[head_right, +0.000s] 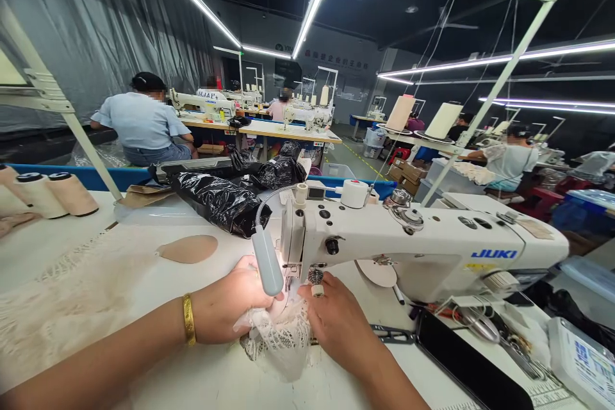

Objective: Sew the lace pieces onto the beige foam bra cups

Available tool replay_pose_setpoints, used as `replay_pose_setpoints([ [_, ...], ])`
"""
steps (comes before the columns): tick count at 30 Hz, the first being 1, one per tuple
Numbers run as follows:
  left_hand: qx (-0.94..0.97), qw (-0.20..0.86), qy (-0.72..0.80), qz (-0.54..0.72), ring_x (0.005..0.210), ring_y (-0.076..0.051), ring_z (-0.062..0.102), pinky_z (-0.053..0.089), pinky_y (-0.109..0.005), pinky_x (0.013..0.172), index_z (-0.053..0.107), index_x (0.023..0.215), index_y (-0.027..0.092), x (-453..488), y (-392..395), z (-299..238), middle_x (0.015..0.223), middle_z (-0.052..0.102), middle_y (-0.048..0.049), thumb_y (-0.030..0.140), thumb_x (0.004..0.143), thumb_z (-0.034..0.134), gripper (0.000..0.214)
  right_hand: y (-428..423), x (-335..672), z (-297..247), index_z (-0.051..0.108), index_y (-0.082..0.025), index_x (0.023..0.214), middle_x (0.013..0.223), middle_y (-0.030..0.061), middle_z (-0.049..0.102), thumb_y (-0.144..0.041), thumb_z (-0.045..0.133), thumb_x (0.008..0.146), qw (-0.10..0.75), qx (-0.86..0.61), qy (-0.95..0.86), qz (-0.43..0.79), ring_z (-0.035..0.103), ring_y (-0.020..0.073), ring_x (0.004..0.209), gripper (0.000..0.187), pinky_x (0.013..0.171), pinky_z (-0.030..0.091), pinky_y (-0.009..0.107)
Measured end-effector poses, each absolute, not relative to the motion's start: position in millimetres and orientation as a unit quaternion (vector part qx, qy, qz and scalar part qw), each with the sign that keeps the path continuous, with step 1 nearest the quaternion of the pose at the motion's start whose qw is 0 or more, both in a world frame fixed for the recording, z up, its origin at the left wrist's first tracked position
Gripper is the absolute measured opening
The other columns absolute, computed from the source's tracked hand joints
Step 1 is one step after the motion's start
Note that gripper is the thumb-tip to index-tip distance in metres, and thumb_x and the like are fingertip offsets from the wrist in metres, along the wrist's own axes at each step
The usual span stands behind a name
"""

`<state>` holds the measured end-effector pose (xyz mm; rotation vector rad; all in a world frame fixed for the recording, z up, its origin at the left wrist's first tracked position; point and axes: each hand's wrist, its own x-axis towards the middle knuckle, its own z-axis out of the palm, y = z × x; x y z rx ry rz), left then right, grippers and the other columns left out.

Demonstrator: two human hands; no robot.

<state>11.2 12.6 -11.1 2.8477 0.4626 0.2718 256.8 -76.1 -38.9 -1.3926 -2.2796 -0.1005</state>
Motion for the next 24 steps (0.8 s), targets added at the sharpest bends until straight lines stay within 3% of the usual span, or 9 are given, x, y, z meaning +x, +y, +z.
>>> replay_pose_setpoints([
  [7, 0.972, 0.111, 0.172, 0.111, 0.102, -0.032, 0.063, 0.035, -0.051, 0.103, 0.071, 0.085, 0.027, 13, 16, -13, 0.092, 0.074, -0.0063, 0.019, 0.082, 0.065, 0.011, -72, 257, -34, 0.07, -0.02, 0.11, 0.113, 0.0125, 0.074, -0.011, 0.041, 0.098, 0.275, -0.525, -0.805, -0.003, 0.068, 0.0289, 0.105, 0.032, 0.086, 0.061, 0.042],
  [16, 0.975, 0.113, 0.164, 0.098, 0.098, -0.026, 0.064, 0.033, -0.046, 0.104, 0.064, 0.08, 0.024, 7, 16, -15, 0.101, 0.074, -0.0012, 0.012, 0.074, 0.065, 0.013, -73, 258, -40, 0.066, -0.02, 0.104, 0.101, 0.0112, 0.073, -0.014, 0.042, 0.102, 0.333, -0.486, -0.807, -0.021, 0.068, 0.0271, 0.092, 0.025, 0.076, 0.057, 0.04],
  [19, 0.972, 0.12, 0.179, 0.089, 0.104, -0.027, 0.064, 0.031, -0.05, 0.106, 0.066, 0.089, 0.025, 3, 12, -10, 0.109, 0.074, -0.001, 0.011, 0.072, 0.064, 0.022, -77, 255, -36, 0.063, -0.022, 0.109, 0.094, 0.0073, 0.072, -0.013, 0.043, 0.102, 0.331, -0.471, -0.818, -0.016, 0.066, 0.0246, 0.086, 0.023, 0.075, 0.054, 0.037],
  [22, 0.963, 0.078, 0.246, 0.078, 0.104, -0.034, 0.062, 0.033, -0.058, 0.1, 0.068, 0.101, 0.025, 4, 3, -6, 0.11, 0.07, -0.0081, 0.023, 0.077, 0.065, 0.024, -82, 247, -31, 0.059, -0.024, 0.119, 0.106, 0.0062, 0.072, -0.022, 0.051, 0.103, 0.319, -0.431, -0.844, 0.005, 0.064, 0.0235, 0.092, 0.018, 0.084, 0.051, 0.038],
  [24, 0.953, 0.042, 0.294, 0.055, 0.098, -0.037, 0.061, 0.039, -0.06, 0.092, 0.069, 0.097, 0.021, 7, -6, -4, 0.105, 0.067, -0.0139, 0.036, 0.079, 0.065, 0.023, -84, 240, -30, 0.057, -0.024, 0.124, 0.113, 0.0058, 0.07, -0.03, 0.062, 0.1, 0.299, -0.412, -0.86, 0.03, 0.062, 0.0234, 0.1, 0.024, 0.089, 0.05, 0.037],
])
